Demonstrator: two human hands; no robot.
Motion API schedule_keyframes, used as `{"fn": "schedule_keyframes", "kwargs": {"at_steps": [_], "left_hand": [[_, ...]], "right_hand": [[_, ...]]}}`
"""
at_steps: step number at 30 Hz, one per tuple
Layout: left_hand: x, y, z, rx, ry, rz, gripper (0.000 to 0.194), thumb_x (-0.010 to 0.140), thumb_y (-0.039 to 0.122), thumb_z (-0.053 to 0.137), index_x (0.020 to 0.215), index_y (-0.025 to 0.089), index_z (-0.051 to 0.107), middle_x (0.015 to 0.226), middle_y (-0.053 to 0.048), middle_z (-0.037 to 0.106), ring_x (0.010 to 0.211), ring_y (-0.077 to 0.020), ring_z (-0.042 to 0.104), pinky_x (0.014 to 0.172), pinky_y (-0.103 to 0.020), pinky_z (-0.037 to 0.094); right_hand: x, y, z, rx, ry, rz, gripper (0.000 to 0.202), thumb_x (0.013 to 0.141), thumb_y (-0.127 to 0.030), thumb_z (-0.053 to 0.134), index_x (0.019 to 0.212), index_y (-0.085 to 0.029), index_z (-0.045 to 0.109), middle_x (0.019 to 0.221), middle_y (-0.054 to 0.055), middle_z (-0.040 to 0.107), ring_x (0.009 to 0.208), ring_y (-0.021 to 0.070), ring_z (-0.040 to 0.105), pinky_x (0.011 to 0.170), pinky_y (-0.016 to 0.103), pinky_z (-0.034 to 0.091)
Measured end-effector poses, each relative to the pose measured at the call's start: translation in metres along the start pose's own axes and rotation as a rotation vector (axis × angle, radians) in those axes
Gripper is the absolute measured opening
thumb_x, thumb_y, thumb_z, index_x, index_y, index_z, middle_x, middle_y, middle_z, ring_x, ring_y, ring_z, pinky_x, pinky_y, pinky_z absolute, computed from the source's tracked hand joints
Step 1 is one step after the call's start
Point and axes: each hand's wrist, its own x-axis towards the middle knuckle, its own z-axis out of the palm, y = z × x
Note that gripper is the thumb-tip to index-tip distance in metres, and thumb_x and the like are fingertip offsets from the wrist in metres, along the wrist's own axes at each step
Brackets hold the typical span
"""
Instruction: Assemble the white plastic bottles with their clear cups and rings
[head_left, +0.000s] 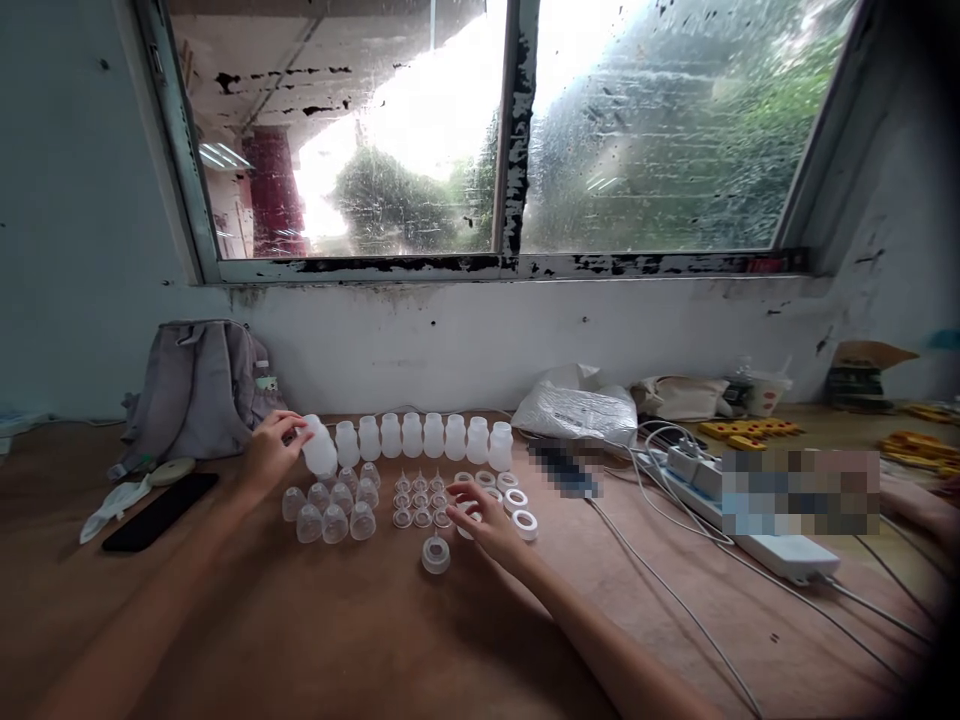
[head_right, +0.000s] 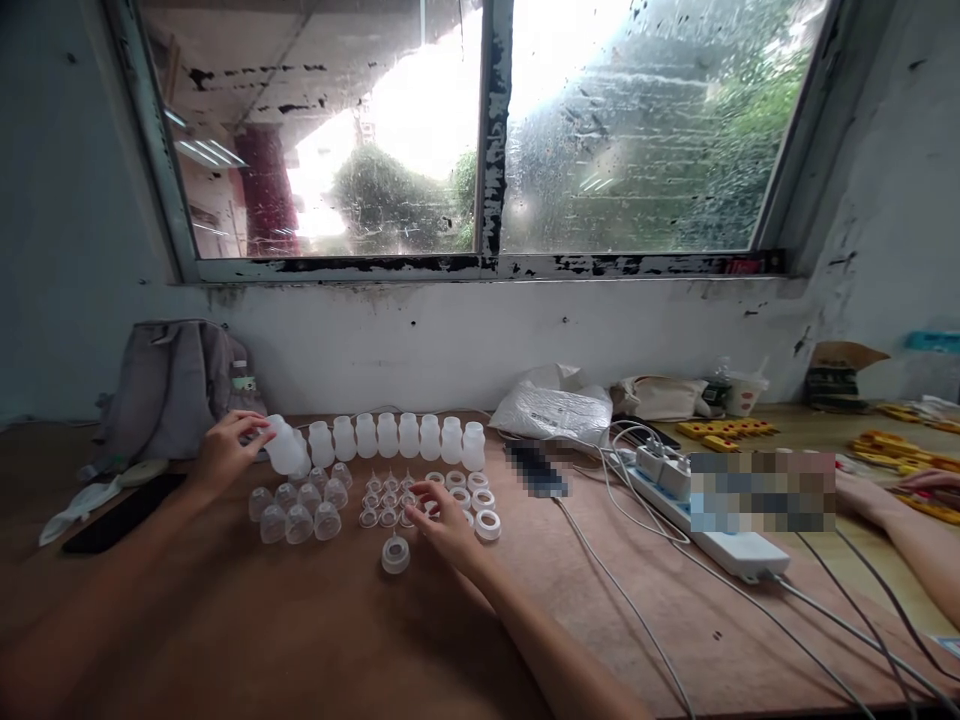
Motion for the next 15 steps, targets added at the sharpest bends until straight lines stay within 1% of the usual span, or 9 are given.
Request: {"fn": "schedule_keyframes", "kwargs": {"at_steps": [2,4,7,9,11,15], "left_hand": [[0.001,-0.028,0.000,0.086,-0.007,-0.040,0.022,0.071,0.038,0.048,0.071,0.019,0.059,0.084,-0.004,0.058,0.075,-0.0182,0.055,0.067,-0.027,0.043],[-0.002,-0.050,0.006,0.147,-0.038,-0.087,0.023,0.069,0.038,0.047,0.070,0.018,0.059,0.082,-0.005,0.058,0.073,-0.0191,0.056,0.065,-0.028,0.043],[-0.010,-0.070,0.022,0.174,-0.106,-0.124,0.023,0.068,0.037,0.046,0.066,0.018,0.058,0.079,-0.006,0.059,0.072,-0.0198,0.056,0.064,-0.028,0.043],[-0.016,-0.075,0.033,0.167,-0.143,-0.137,0.023,0.068,0.037,0.046,0.065,0.018,0.058,0.079,-0.007,0.060,0.073,-0.0198,0.056,0.065,-0.028,0.043],[-0.022,-0.074,0.041,0.162,-0.169,-0.143,0.023,0.068,0.036,0.045,0.067,0.018,0.058,0.081,-0.007,0.060,0.075,-0.0198,0.056,0.066,-0.028,0.043],[-0.026,-0.069,0.050,0.183,-0.200,-0.129,0.021,0.069,0.033,0.044,0.073,0.018,0.057,0.086,-0.006,0.059,0.078,-0.0200,0.056,0.066,-0.027,0.043]], "right_hand": [[-0.001,-0.001,0.001,-0.034,-0.004,-0.018,0.025,0.075,-0.036,0.052,0.094,-0.021,0.054,0.095,0.004,0.056,0.082,0.0155,0.053,0.068,0.029,0.045],[-0.002,-0.003,0.002,-0.058,-0.005,-0.032,0.023,0.075,-0.035,0.052,0.092,-0.020,0.054,0.093,0.003,0.056,0.081,0.0153,0.053,0.066,0.028,0.045],[-0.003,-0.004,0.001,-0.083,-0.014,-0.045,0.021,0.076,-0.034,0.051,0.092,-0.020,0.054,0.091,0.004,0.056,0.080,0.0150,0.053,0.066,0.028,0.044],[-0.003,-0.004,0.001,-0.100,-0.021,-0.054,0.021,0.076,-0.034,0.050,0.092,-0.020,0.054,0.089,0.004,0.056,0.078,0.0149,0.053,0.065,0.028,0.044],[-0.004,-0.004,0.001,-0.113,-0.028,-0.062,0.021,0.076,-0.033,0.051,0.092,-0.021,0.055,0.088,0.003,0.057,0.076,0.0148,0.053,0.064,0.028,0.044],[-0.006,-0.006,0.002,-0.160,-0.050,-0.086,0.021,0.076,-0.032,0.051,0.093,-0.021,0.055,0.086,0.003,0.056,0.076,0.0150,0.052,0.064,0.027,0.043]]}}
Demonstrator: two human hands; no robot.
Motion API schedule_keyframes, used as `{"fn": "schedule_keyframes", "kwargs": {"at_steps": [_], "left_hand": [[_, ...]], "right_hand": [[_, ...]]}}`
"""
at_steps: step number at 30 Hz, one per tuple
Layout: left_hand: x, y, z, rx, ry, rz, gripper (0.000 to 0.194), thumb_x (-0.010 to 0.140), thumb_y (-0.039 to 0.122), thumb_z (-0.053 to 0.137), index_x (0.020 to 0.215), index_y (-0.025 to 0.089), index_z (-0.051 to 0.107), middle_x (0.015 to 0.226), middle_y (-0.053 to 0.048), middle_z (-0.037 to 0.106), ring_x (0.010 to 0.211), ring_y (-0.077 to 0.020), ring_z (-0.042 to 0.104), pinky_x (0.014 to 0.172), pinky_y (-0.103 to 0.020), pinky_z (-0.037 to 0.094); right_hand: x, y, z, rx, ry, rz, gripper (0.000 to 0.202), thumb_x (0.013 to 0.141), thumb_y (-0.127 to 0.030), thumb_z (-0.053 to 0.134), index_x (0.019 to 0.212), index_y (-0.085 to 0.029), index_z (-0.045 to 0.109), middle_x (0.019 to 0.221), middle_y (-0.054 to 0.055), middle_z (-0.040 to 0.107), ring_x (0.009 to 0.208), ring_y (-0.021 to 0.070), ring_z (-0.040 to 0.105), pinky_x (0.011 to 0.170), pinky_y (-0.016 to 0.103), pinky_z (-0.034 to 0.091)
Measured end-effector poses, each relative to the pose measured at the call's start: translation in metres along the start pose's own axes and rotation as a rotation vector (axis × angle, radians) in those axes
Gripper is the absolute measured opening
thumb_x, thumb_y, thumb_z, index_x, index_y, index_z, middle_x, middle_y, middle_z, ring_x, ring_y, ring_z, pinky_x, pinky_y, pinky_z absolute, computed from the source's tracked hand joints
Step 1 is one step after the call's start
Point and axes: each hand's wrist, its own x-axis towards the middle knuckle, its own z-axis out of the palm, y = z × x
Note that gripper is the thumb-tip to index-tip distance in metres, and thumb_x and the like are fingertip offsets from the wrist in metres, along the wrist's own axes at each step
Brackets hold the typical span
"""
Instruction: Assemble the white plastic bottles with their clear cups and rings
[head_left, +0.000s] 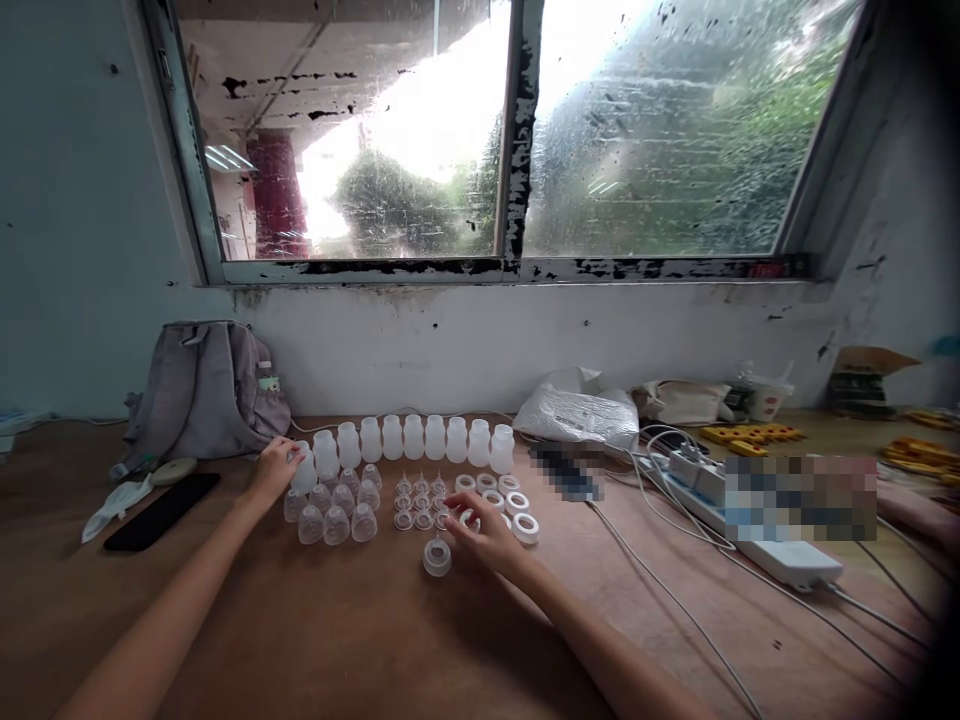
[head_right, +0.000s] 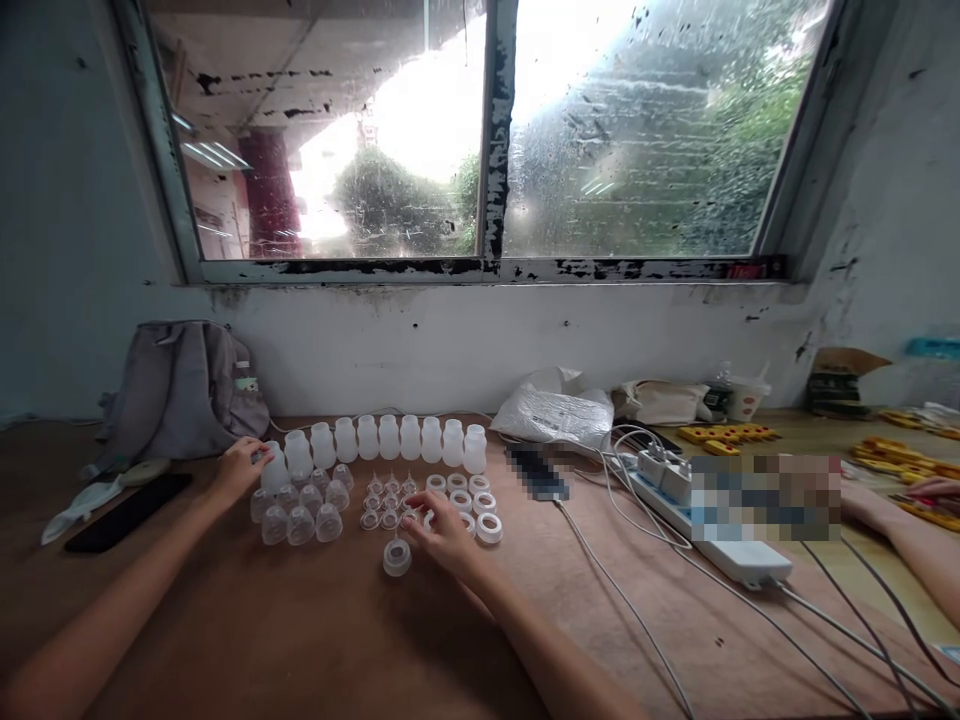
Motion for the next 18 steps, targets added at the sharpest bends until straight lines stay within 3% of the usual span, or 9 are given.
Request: {"fn": "schedule_keyframes", "kwargs": {"at_steps": [2,5,8,14,18], "left_hand": [[0.001,0.002,0.000,0.019,0.013,0.007,0.020,0.069,0.032,0.045,0.076,0.018,0.058,0.088,-0.007,0.058,0.079,-0.0209,0.055,0.067,-0.028,0.043],[0.000,0.012,-0.004,0.048,0.136,0.051,0.026,0.069,0.032,0.048,0.088,0.017,0.057,0.095,-0.009,0.055,0.089,-0.0245,0.051,0.079,-0.033,0.040],[-0.008,0.044,-0.008,-0.009,0.206,0.139,0.027,0.073,0.031,0.047,0.094,0.016,0.055,0.097,-0.010,0.053,0.094,-0.0254,0.047,0.085,-0.037,0.036],[-0.054,0.148,0.001,-0.301,0.003,0.430,0.019,0.080,0.021,0.040,0.093,0.019,0.054,0.095,-0.006,0.055,0.095,-0.0197,0.047,0.086,-0.033,0.037],[-0.084,0.182,0.016,-0.417,-0.102,0.563,0.021,0.082,0.020,0.037,0.095,0.020,0.054,0.092,-0.005,0.058,0.092,-0.0186,0.049,0.084,-0.033,0.039]], "right_hand": [[-0.001,-0.003,0.000,-0.036,-0.024,-0.023,0.021,0.077,-0.033,0.050,0.093,-0.021,0.055,0.085,0.003,0.056,0.077,0.0154,0.052,0.066,0.028,0.042],[-0.002,-0.009,-0.002,-0.081,-0.060,-0.063,0.021,0.078,-0.035,0.048,0.093,-0.021,0.055,0.085,0.003,0.055,0.079,0.0155,0.051,0.070,0.028,0.041],[-0.004,-0.016,-0.003,-0.162,-0.134,-0.110,0.021,0.077,-0.037,0.049,0.089,-0.020,0.055,0.076,0.001,0.055,0.073,0.0144,0.050,0.069,0.028,0.039],[-0.009,-0.015,0.007,-0.369,-0.225,-0.156,0.015,0.071,-0.029,0.056,0.082,-0.021,0.050,0.067,-0.002,0.054,0.064,0.0129,0.048,0.063,0.026,0.035],[-0.010,-0.007,0.012,-0.380,-0.156,-0.168,0.010,0.073,-0.025,0.054,0.079,-0.020,0.047,0.069,-0.001,0.054,0.065,0.0129,0.048,0.063,0.025,0.034]]}}
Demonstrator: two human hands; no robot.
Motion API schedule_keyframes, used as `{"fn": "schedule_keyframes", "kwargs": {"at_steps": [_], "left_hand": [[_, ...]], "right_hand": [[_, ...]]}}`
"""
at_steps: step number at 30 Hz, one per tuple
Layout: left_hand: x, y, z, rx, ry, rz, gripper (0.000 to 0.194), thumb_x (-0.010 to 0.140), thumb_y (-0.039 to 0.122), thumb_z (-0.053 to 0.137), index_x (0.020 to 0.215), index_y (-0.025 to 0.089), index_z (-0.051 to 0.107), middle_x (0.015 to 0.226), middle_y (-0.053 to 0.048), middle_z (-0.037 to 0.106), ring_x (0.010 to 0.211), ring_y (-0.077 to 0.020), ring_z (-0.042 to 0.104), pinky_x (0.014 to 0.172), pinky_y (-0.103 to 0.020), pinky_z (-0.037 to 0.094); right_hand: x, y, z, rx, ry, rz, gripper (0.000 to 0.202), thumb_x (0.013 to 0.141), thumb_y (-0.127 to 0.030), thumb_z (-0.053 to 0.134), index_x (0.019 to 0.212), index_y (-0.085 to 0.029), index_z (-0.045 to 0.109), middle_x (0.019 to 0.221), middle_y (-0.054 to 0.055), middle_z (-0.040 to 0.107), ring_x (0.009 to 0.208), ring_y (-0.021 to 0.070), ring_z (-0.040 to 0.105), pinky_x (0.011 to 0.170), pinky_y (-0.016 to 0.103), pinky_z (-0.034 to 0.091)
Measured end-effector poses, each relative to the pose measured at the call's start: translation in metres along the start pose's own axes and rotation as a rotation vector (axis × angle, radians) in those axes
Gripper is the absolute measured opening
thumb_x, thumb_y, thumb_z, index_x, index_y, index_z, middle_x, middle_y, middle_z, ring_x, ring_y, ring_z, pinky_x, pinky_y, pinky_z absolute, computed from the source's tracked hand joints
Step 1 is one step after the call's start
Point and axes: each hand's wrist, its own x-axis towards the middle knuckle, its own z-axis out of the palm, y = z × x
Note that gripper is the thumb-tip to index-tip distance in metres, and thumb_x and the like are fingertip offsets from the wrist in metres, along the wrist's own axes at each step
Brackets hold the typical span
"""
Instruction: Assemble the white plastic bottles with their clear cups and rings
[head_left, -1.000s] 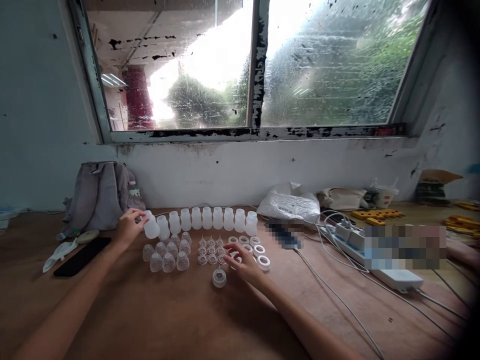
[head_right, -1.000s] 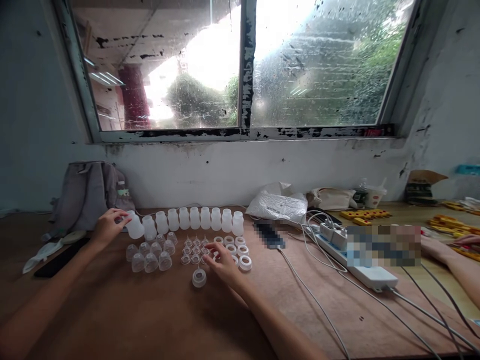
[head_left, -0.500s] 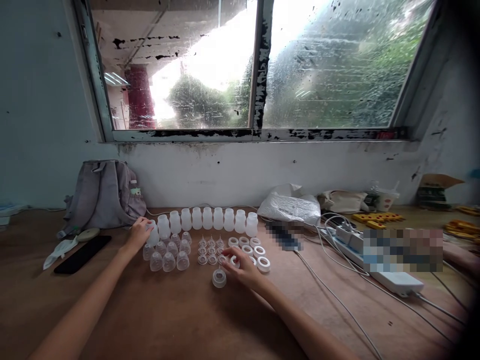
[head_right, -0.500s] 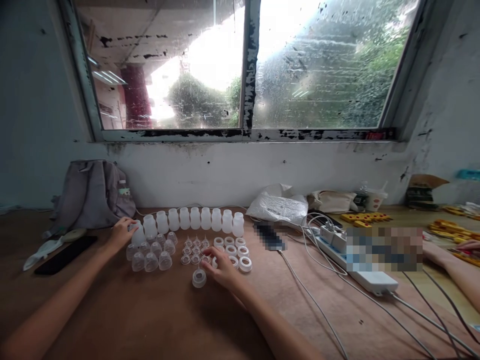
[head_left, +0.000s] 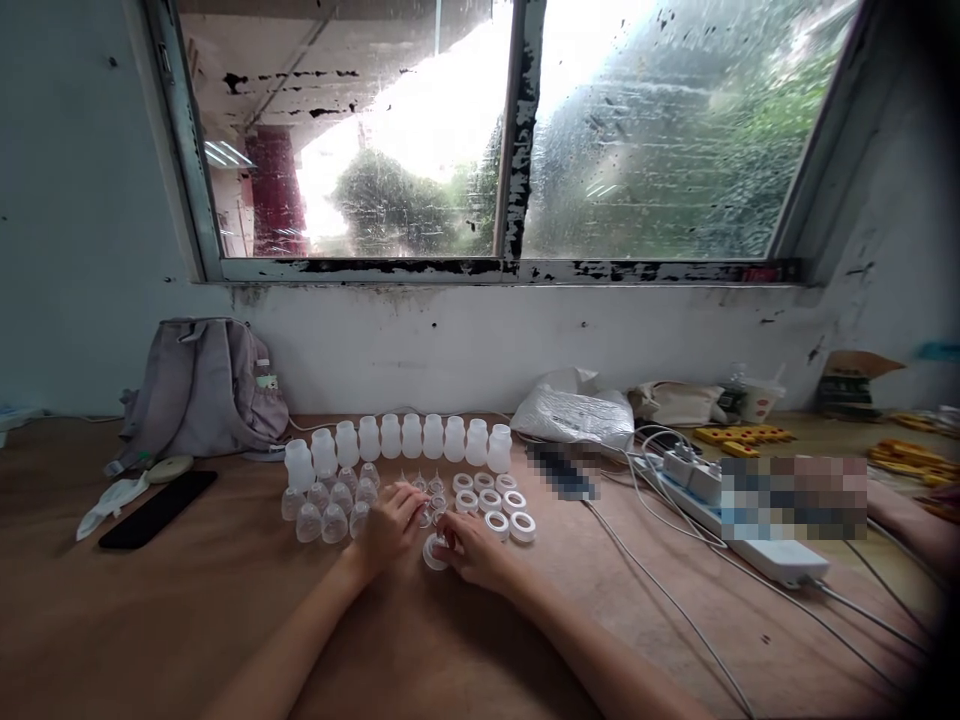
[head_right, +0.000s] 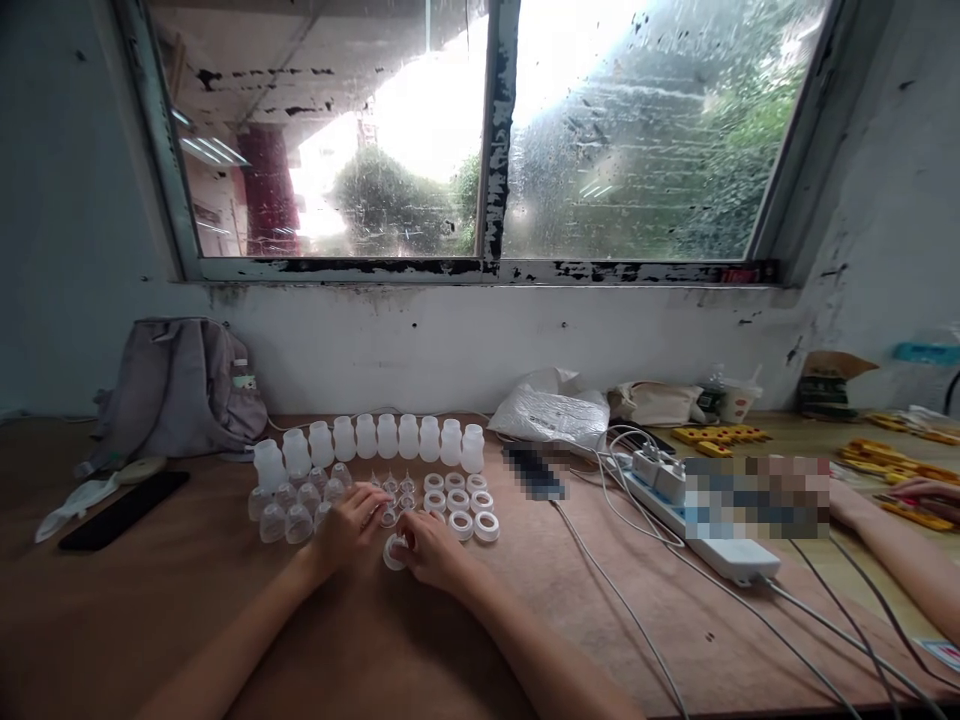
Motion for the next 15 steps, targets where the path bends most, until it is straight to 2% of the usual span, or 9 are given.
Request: {"fn": "schedule_keyframes", "kwargs": {"at_steps": [4,10,15], "left_hand": [[-0.013,0.005,0.011,-0.104,0.006,-0.044,0.024,0.083,0.019,0.035,0.101,0.020,0.051,0.094,-0.005,0.057,0.091,-0.0185,0.050,0.082,-0.035,0.040],[-0.021,0.005,0.011,-0.135,-0.074,-0.013,0.038,0.076,0.012,0.041,0.113,0.019,0.043,0.105,-0.006,0.052,0.099,-0.0192,0.046,0.088,-0.037,0.039],[-0.020,0.008,0.014,-0.110,-0.093,0.053,0.047,0.075,0.029,0.051,0.119,0.018,0.036,0.113,-0.009,0.048,0.105,-0.0212,0.044,0.089,-0.038,0.039]], "right_hand": [[0.003,0.006,0.003,0.027,0.101,0.013,0.008,0.076,-0.023,0.051,0.076,-0.019,0.044,0.070,0.000,0.052,0.066,0.0133,0.046,0.062,0.024,0.033],[0.005,0.006,0.005,0.054,0.161,-0.019,0.015,0.080,-0.025,0.047,0.069,-0.019,0.038,0.067,0.000,0.048,0.063,0.0123,0.042,0.059,0.024,0.032],[0.004,0.001,0.003,0.076,0.123,-0.015,0.015,0.083,-0.027,0.040,0.071,-0.019,0.038,0.065,-0.001,0.046,0.060,0.0113,0.042,0.056,0.022,0.032]]}}
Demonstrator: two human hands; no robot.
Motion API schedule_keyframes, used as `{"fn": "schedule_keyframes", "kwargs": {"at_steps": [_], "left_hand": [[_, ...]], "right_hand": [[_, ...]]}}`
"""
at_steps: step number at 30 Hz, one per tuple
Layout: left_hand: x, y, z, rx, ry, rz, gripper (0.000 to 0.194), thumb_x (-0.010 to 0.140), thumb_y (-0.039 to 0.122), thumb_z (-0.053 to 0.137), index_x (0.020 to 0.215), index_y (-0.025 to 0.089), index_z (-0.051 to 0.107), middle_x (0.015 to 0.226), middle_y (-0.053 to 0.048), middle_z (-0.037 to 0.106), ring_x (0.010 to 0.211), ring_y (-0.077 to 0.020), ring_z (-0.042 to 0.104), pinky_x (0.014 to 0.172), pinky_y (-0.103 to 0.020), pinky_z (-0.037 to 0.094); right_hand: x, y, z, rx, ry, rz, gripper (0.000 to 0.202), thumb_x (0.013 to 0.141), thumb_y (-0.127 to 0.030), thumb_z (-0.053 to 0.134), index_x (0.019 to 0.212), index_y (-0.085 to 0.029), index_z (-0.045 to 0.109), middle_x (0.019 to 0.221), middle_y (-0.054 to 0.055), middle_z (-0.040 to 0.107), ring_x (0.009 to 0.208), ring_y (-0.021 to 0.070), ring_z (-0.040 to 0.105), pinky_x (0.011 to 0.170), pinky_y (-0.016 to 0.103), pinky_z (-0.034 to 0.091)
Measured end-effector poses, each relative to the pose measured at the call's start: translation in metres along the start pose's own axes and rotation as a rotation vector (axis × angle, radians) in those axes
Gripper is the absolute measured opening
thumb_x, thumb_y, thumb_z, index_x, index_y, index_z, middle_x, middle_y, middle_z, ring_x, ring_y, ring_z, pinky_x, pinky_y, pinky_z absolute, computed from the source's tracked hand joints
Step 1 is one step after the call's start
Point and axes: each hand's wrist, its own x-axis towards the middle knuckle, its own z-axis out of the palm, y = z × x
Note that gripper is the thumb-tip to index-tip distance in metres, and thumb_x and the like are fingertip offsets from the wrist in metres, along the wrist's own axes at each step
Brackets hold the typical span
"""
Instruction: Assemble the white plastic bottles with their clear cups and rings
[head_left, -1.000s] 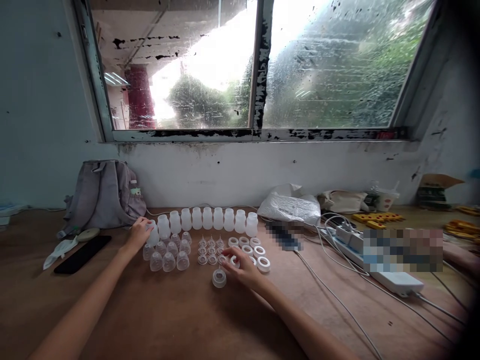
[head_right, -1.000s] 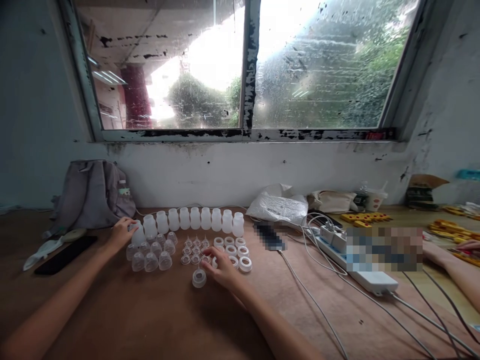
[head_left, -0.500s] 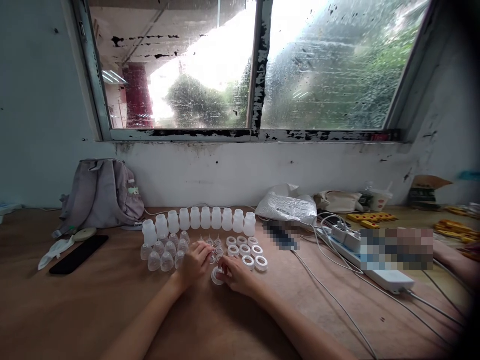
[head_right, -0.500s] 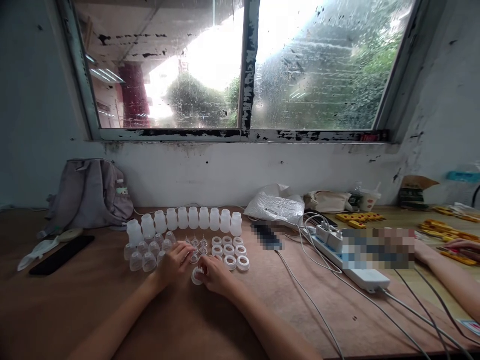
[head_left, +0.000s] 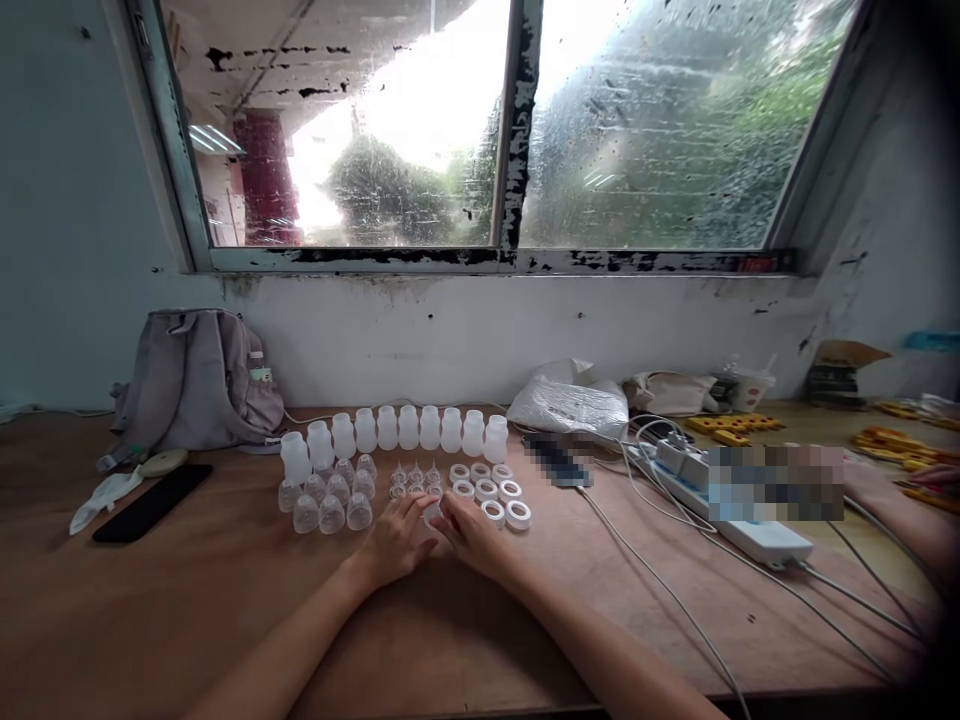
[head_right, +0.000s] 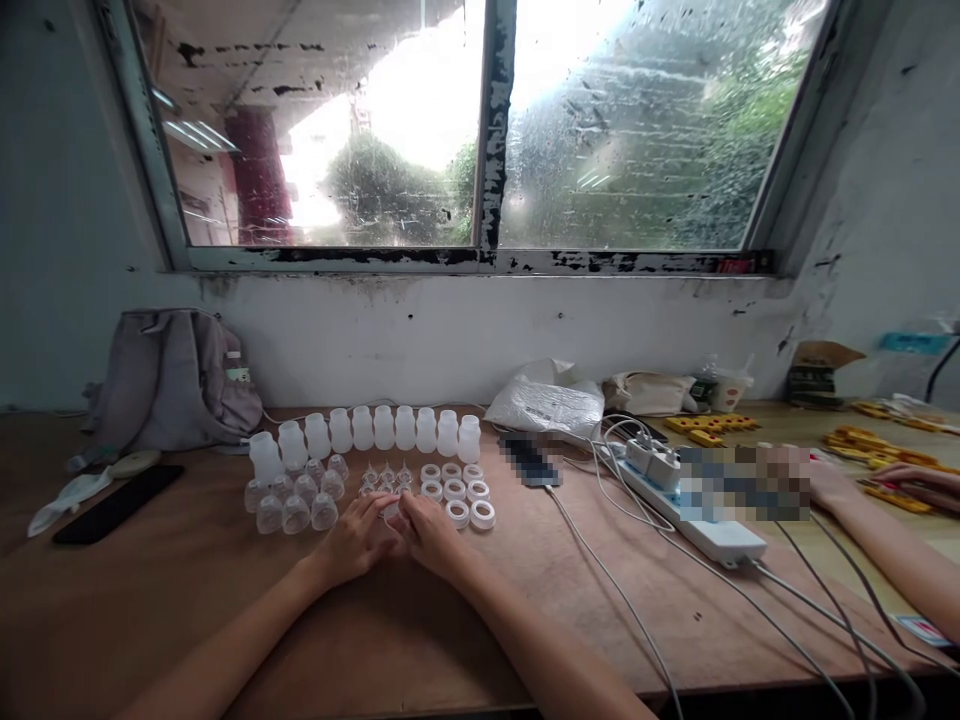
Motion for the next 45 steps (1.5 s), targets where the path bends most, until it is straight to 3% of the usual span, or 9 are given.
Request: {"fn": "schedule_keyframes", "kwargs": {"at_steps": [10,19,24,28,33,37,39,42,45], "left_hand": [[0.000,0.000,-0.001,-0.056,0.056,-0.038,0.036,0.077,0.036,0.050,0.108,0.019,0.042,0.101,-0.007,0.055,0.095,-0.0193,0.050,0.083,-0.036,0.042],[-0.001,0.001,-0.004,-0.070,0.049,-0.049,0.034,0.075,0.033,0.052,0.104,0.018,0.044,0.095,-0.006,0.056,0.089,-0.0186,0.051,0.080,-0.035,0.043],[0.000,-0.001,-0.008,-0.050,0.017,0.008,0.035,0.075,0.029,0.052,0.107,0.019,0.042,0.100,-0.007,0.055,0.094,-0.0194,0.050,0.083,-0.035,0.041],[0.000,-0.007,-0.014,0.039,-0.017,0.108,0.033,0.078,0.027,0.047,0.109,0.020,0.041,0.108,-0.005,0.054,0.100,-0.0195,0.048,0.088,-0.036,0.037],[0.000,-0.021,-0.023,0.193,0.189,-0.045,0.031,0.077,0.025,0.049,0.107,0.019,0.043,0.103,-0.006,0.055,0.098,-0.0205,0.048,0.087,-0.038,0.037],[0.000,-0.028,-0.031,0.260,0.332,-0.169,0.032,0.077,0.027,0.049,0.107,0.020,0.043,0.101,-0.007,0.056,0.097,-0.0228,0.049,0.087,-0.040,0.035],[-0.001,-0.031,-0.033,0.275,0.349,-0.196,0.032,0.076,0.026,0.050,0.107,0.020,0.044,0.101,-0.007,0.056,0.098,-0.0232,0.048,0.088,-0.040,0.034],[-0.002,-0.034,-0.034,0.282,0.351,-0.216,0.032,0.075,0.025,0.052,0.106,0.020,0.045,0.100,-0.007,0.057,0.098,-0.0238,0.048,0.088,-0.041,0.033],[-0.003,-0.037,-0.032,0.281,0.334,-0.224,0.032,0.074,0.026,0.052,0.104,0.020,0.046,0.098,-0.007,0.057,0.096,-0.0242,0.048,0.088,-0.042,0.032]], "right_hand": [[-0.003,-0.006,0.006,0.068,0.033,0.020,0.009,0.085,-0.022,0.031,0.078,-0.020,0.036,0.068,0.000,0.047,0.059,0.0115,0.043,0.056,0.022,0.035],[-0.002,0.004,0.015,0.116,0.072,0.087,0.006,0.076,-0.016,0.038,0.075,-0.020,0.033,0.059,-0.005,0.039,0.049,0.0083,0.039,0.048,0.019,0.030],[-0.001,-0.003,0.007,0.130,0.055,0.106,0.012,0.069,-0.012,0.040,0.072,-0.021,0.032,0.057,-0.006,0.038,0.047,0.0074,0.037,0.046,0.019,0.029],[-0.001,-0.005,0.005,0.078,0.043,0.022,0.014,0.065,-0.012,0.044,0.072,-0.020,0.035,0.064,-0.004,0.042,0.055,0.0089,0.040,0.051,0.019,0.033],[0.001,0.007,0.004,-0.030,0.208,0.031,0.010,0.069,-0.020,0.049,0.074,-0.019,0.041,0.066,-0.002,0.046,0.059,0.0109,0.044,0.056,0.022,0.036],[0.029,0.021,0.000,-0.071,0.261,0.104,0.020,0.074,-0.025,0.048,0.092,-0.018,0.042,0.075,0.002,0.053,0.067,0.0135,0.051,0.062,0.024,0.040],[0.055,0.027,0.000,-0.126,0.179,0.148,0.018,0.077,-0.027,0.045,0.093,-0.019,0.044,0.080,0.003,0.056,0.072,0.0143,0.053,0.065,0.025,0.040],[0.099,0.034,0.005,-0.282,-0.080,0.323,0.020,0.078,-0.027,0.045,0.095,-0.019,0.046,0.078,0.003,0.059,0.072,0.0139,0.054,0.064,0.023,0.039],[0.134,0.043,0.016,-0.333,-0.163,0.393,0.018,0.073,-0.026,0.052,0.088,-0.016,0.053,0.076,0.005,0.059,0.071,0.0143,0.054,0.061,0.023,0.037]]}}
